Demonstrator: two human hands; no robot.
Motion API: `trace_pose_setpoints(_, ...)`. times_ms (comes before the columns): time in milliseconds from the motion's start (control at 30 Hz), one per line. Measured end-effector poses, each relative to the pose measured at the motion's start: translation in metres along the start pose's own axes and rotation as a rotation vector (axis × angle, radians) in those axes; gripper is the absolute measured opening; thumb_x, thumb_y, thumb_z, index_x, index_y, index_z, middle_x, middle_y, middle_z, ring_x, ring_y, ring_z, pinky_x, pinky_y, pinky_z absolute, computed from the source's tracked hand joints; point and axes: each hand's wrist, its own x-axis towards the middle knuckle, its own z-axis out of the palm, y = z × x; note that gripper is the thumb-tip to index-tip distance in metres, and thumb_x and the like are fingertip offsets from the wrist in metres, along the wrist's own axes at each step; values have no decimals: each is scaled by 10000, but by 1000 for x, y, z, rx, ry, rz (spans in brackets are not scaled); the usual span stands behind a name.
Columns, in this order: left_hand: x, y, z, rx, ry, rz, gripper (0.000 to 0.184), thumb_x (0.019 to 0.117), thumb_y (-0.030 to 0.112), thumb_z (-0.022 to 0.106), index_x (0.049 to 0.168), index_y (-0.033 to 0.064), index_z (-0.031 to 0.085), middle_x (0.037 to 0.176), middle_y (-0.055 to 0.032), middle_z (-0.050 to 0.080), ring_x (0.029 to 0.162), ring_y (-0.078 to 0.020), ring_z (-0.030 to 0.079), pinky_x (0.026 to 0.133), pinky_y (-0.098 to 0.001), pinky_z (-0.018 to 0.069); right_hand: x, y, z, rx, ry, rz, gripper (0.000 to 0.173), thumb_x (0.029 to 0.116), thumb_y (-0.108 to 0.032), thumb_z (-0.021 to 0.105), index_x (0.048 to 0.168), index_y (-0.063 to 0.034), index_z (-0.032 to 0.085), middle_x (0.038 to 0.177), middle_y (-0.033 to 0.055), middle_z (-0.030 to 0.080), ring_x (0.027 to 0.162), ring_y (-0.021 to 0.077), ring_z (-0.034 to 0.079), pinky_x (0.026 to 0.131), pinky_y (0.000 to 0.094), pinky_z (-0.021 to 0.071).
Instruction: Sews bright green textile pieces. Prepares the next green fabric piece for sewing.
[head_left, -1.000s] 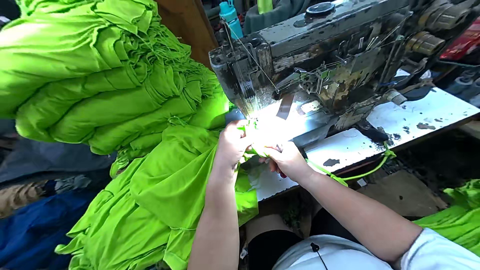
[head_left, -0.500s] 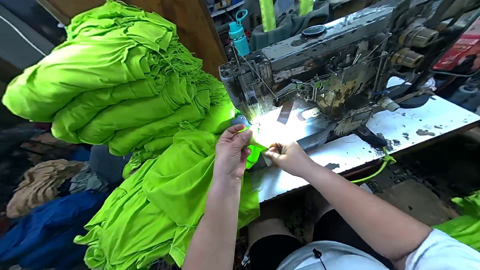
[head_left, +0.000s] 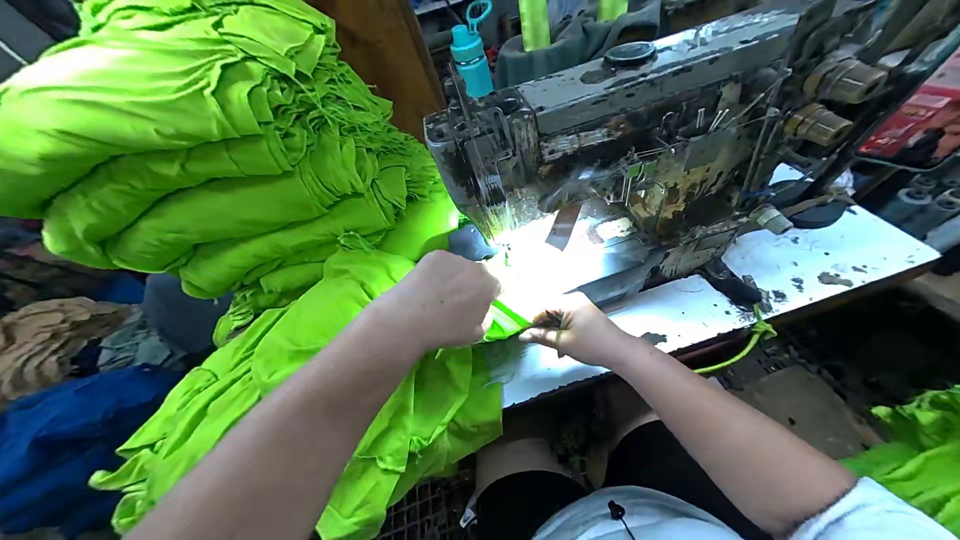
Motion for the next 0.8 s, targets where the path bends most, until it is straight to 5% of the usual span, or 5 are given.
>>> trace_pose_setpoints(233,7,-4,-1,72,57,-27,183,878,235,710,730,131,681,678,-65,639,667,-283,656,567,-485,477,3,-3,6,-52,46,-4,224,985,-237,685,950,-25,751,810,15,714,659,-8,619,651,177,531)
trace_pose_setpoints(300,3,5,-5,50,-3,-38,199,947,221,686,788,102,702,730,-82,648,722,-292,658,632,-492,486,2,-6,6,-68,43,2,230,987,-232,679,958,-15,751,806,30,713,652,4,617,650,185,527)
trace_pose_setpoints(633,9,0,30,-18,195,308,243,1002,262,625,805,154,717,674,-19,634,652,-219,653,571,-439,501,0,16,15,-66,123,-276,156,944,-150,682,921,-19,762,848,55,726,717,19,638,695,182,538)
trace_pose_setpoints(800,6,7,32,50,168,285,241,998,209,614,794,117,702,671,-46,629,642,-243,652,565,-445,497,-5,17,21,-141,122,-289,161,932,-166,684,916,-26,762,849,68,733,762,63,658,741,230,540)
